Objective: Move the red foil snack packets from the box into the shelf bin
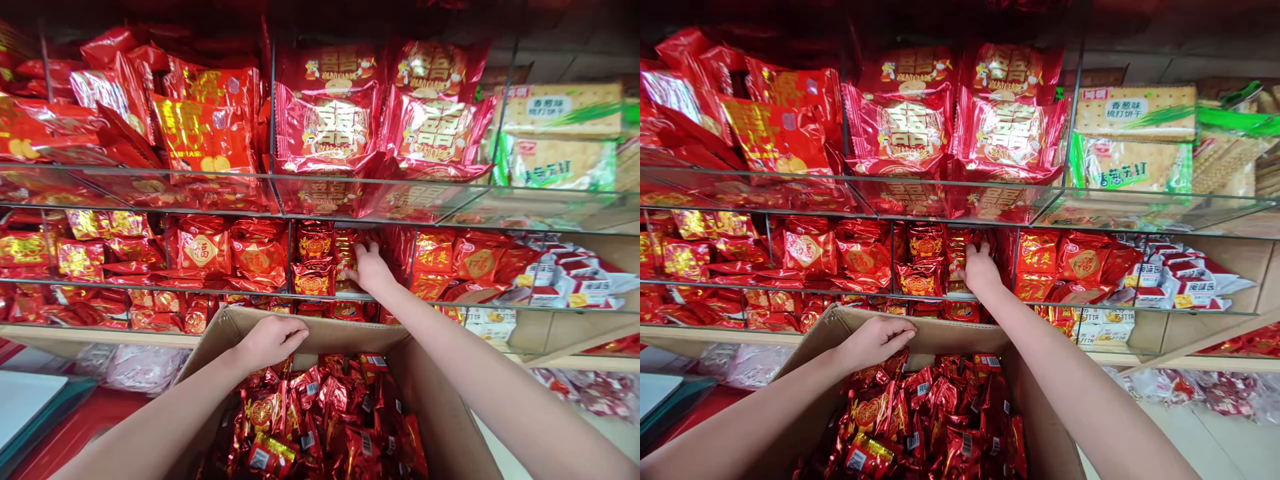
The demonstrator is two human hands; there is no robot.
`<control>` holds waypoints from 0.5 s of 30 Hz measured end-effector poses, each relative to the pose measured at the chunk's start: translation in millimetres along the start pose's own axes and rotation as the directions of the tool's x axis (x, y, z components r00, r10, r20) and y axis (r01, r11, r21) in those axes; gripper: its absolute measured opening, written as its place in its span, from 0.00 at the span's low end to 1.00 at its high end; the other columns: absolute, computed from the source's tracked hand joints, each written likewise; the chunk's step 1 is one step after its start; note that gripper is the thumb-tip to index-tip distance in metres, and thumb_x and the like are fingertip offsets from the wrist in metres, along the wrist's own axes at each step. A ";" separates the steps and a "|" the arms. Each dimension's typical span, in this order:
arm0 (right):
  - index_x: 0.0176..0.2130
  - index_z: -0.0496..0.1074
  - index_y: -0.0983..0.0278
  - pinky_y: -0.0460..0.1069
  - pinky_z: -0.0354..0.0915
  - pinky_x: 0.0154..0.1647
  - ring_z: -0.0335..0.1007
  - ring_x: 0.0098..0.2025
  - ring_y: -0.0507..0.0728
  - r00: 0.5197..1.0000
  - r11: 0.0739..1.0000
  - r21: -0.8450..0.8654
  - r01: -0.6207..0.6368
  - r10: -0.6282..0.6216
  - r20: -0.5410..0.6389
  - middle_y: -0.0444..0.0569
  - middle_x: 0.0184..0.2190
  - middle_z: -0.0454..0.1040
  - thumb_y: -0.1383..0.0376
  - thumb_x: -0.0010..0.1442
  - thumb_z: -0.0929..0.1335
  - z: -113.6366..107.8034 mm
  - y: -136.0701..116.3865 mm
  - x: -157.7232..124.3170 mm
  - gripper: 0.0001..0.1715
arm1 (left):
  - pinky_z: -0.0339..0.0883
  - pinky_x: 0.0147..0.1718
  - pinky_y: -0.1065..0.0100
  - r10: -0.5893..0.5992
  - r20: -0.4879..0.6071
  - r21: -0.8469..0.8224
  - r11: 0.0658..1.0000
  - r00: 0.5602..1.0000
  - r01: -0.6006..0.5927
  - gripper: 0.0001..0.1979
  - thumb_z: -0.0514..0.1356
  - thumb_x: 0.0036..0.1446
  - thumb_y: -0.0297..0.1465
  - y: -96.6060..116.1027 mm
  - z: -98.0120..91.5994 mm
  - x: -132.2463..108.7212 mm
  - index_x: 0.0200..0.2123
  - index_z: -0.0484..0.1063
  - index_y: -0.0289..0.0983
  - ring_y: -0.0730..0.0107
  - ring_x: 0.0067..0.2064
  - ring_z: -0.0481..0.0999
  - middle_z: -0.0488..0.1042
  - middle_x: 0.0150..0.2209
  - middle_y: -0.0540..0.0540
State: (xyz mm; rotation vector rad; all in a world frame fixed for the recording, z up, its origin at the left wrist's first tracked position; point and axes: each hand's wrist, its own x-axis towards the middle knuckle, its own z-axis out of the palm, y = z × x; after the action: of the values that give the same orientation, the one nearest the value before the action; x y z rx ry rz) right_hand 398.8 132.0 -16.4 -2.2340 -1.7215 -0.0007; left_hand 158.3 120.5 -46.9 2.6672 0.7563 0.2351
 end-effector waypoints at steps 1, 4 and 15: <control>0.53 0.52 0.66 0.52 0.62 0.37 0.67 0.40 0.63 1.000 1.000 -0.009 0.015 -0.015 0.010 0.65 0.53 0.47 0.53 0.48 0.65 0.2 0.4 0.3 0.38 | 0.59 0.29 0.75 -0.002 -0.001 0.000 1.000 1.000 0.002 0.15 0.45 0.57 0.33 0.0 0.5 0.4 0.28 0.68 0.36 0.76 0.27 0.68 0.70 0.25 0.50; 0.55 0.50 0.63 0.52 0.62 0.38 0.66 0.42 0.65 0.998 0.999 -0.023 0.029 -0.028 0.049 0.65 0.55 0.44 0.51 0.50 0.63 -0.5 -0.3 -0.2 0.37 | 0.59 0.29 0.76 -0.009 -0.003 -0.003 1.000 1.000 0.009 0.15 0.45 0.57 0.33 -0.1 2.3 1.2 0.28 0.68 0.37 0.76 0.27 0.68 0.71 0.25 0.51; 0.55 0.48 0.61 0.54 0.63 0.35 0.65 0.43 0.65 1.000 1.000 -0.008 -0.014 0.014 0.007 0.61 0.56 0.45 0.44 0.43 0.64 -8.0 -5.0 -7.4 0.46 | 0.59 0.30 0.76 -0.014 0.026 0.020 1.000 1.000 0.014 0.14 0.45 0.57 0.34 -2.2 4.6 -1.4 0.31 0.69 0.38 0.75 0.29 0.70 0.73 0.27 0.50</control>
State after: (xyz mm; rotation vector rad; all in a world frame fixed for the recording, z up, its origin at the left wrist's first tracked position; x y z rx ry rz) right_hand 393.6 124.2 -9.0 -2.2543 -1.7122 0.0038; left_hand 157.2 120.2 -52.1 2.6773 0.7726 0.1893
